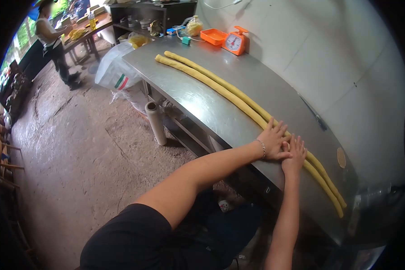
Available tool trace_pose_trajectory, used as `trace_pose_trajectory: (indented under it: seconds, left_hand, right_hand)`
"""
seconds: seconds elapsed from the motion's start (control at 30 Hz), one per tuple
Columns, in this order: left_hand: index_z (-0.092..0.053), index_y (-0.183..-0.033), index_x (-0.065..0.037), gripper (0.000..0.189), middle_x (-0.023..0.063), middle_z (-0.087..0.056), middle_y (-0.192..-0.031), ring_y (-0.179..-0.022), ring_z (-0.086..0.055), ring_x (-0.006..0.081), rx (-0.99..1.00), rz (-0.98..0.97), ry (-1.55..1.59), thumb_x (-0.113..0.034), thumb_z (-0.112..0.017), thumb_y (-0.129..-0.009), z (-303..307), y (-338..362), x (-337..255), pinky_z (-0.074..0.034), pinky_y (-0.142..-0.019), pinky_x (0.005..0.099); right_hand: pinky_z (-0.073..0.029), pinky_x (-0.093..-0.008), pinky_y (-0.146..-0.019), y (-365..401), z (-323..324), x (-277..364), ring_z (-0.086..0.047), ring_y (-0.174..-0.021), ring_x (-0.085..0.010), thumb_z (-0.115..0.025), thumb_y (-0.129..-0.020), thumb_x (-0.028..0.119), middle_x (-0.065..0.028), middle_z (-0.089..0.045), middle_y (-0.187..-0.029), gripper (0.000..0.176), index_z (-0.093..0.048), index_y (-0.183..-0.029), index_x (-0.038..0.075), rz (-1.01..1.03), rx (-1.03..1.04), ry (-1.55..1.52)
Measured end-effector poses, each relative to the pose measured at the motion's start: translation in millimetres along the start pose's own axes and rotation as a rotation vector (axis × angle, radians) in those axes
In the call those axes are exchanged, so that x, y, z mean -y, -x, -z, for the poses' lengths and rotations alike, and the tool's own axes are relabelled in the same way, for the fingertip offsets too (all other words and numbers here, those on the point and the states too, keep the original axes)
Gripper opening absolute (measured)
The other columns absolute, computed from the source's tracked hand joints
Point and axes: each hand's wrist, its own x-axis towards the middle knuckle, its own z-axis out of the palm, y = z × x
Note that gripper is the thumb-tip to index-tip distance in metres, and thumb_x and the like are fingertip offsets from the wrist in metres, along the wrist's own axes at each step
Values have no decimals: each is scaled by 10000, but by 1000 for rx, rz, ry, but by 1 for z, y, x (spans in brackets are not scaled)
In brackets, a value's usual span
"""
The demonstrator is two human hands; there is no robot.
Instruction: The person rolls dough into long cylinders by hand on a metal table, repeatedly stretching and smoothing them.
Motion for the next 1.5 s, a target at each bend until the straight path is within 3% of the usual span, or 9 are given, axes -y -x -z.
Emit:
trace_pose_trajectory:
  seconds: [0.1, 0.33, 0.53, 0.67, 0.9, 1.1, 1.37, 1.5]
  left_hand:
    - [-384, -1691, -154, 1061, 257, -332, -1729, -1634, -217, 455, -1, -3, 6, -905, -219, -960, 5, 9, -4, -17, -1290, 699]
    - [-537, -1600, -157, 912, 264, -416, -1677, -1594, -319, 450, -39, -41, -35, -817, -420, -981, 0, 9, -1, -108, -1265, 727]
    - [-553, -1596, -214, 888, 228, -426, -1689, -1601, -327, 418, -88, -59, -84, -840, -413, -983, -8, 8, 3, -137, -1275, 685]
    - [-567, -1584, -202, 897, 222, -441, -1680, -1605, -324, 405, -81, -37, -40, -847, -414, -980, -6, 7, 2, -108, -1290, 669]
    - [-623, -1524, -148, 847, 258, -467, -1649, -1583, -359, 439, -100, -34, -6, -780, -504, -973, -7, 7, 1, -45, -1261, 748]
    - [-581, -1534, -85, 926, 274, -473, -1634, -1582, -343, 461, -140, -38, 10, -814, -423, -986, -2, 10, -2, -111, -1258, 749]
    - [-626, -1466, -58, 898, 271, -489, -1620, -1591, -305, 486, -129, -4, -30, -794, -429, -990, -5, 12, -2, -62, -1261, 759]
    - [-663, -1383, -38, 850, 264, -499, -1612, -1602, -269, 494, -159, 33, -52, -759, -430, -998, -1, 15, -4, -3, -1216, 827]
  right_hand:
    - [-207, -585, -1295, 12, 10, 8, -375, -1562, -444, -467, -1107, 581, -203, -487, -1650, 677, -545, -1585, 108, 5, -22, -30]
    - [-268, -621, -1253, 18, 7, 10, -417, -1520, -441, -572, -1049, 529, -197, -510, -1623, 579, -641, -1473, 142, 36, -152, -107]
    - [-233, -583, -1278, 19, 9, 17, -417, -1531, -443, -482, -1064, 668, -225, -551, -1588, 711, -628, -1508, 132, -50, -135, -139]
    - [-221, -579, -1283, 17, 7, 17, -411, -1539, -436, -464, -1064, 686, -222, -549, -1592, 732, -628, -1508, 128, -60, -128, -172]
    - [-245, -606, -1265, 16, 7, 12, -433, -1520, -434, -535, -1063, 603, -210, -554, -1589, 655, -632, -1502, 126, -24, -132, -144]
    - [-251, -597, -1267, 15, 12, 16, -418, -1533, -428, -585, -1068, 509, -206, -533, -1609, 594, -619, -1510, 113, -22, -91, -160]
    - [-239, -592, -1278, 17, 20, 12, -384, -1557, -419, -593, -1069, 469, -192, -507, -1635, 581, -596, -1531, 116, -17, -32, -156]
    - [-234, -593, -1283, 17, 14, 8, -377, -1563, -421, -640, -1043, 412, -207, -505, -1633, 581, -584, -1542, 117, -26, -33, -197]
